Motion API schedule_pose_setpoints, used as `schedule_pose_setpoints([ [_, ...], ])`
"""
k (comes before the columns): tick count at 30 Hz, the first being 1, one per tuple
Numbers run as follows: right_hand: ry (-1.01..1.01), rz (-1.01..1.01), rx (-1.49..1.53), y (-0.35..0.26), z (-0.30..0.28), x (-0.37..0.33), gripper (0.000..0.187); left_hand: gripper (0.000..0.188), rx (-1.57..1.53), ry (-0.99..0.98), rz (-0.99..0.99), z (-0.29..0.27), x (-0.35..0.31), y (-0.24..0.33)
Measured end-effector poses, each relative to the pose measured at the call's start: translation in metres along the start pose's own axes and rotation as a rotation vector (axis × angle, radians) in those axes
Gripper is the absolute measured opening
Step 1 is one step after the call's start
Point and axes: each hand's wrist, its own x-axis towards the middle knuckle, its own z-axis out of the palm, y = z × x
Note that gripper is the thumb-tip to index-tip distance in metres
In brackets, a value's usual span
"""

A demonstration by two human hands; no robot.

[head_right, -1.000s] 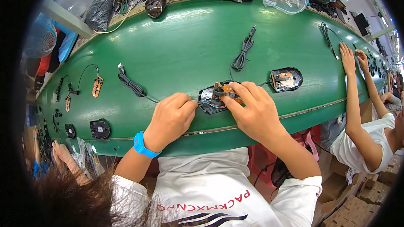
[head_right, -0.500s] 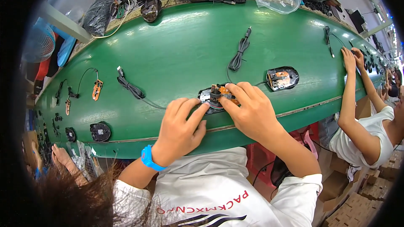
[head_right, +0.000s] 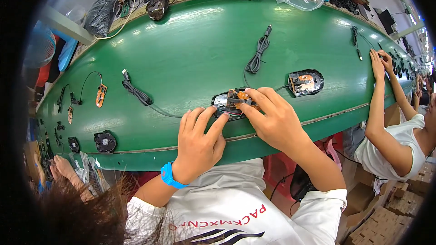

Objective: Assembling internal components and outer shells of computer mice on a production line.

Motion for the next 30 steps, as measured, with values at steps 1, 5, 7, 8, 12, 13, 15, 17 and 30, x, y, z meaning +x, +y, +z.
schedule_pose_setpoints([
  [1, 0.007, 0.004, 0.008, 0.0, 0.001, 0.0, 0.029, 0.051, -0.004, -0.003, -0.002, 0.001, 0.0, 0.0],
  [5, 0.018, 0.002, 0.03, 0.001, 0.003, 0.001, 0.034, 0.052, 0.004, -0.002, -0.032, 0.002, 0.001, 0.004],
  [7, 0.022, -0.01, 0.025, 0.002, 0.003, 0.001, 0.034, 0.052, 0.017, -0.02, -0.055, 0.003, 0.004, 0.008],
  [8, 0.018, -0.01, 0.027, 0.002, 0.004, 0.001, 0.034, 0.052, 0.023, -0.03, -0.065, 0.003, 0.004, 0.009],
  [12, 0.05, -0.031, 0.041, 0.005, 0.007, -0.002, 0.033, 0.051, -0.001, -0.038, -0.076, 0.002, 0.001, 0.007],
  [13, 0.052, -0.044, 0.056, 0.006, 0.008, -0.002, 0.034, 0.051, -0.004, -0.041, -0.076, 0.002, 0.001, 0.007],
  [15, 0.057, -0.069, 0.088, 0.009, 0.01, -0.003, 0.034, 0.05, 0.001, -0.055, -0.072, 0.002, 0.001, 0.008],
  [17, 0.041, -0.066, 0.113, 0.012, 0.01, -0.001, 0.034, 0.05, 0.004, -0.065, -0.071, 0.002, 0.002, 0.008],
  [30, -0.138, -0.131, 0.236, 0.026, 0.007, 0.017, 0.036, 0.05, -0.023, -0.107, -0.08, -0.003, 0.005, 0.006],
])
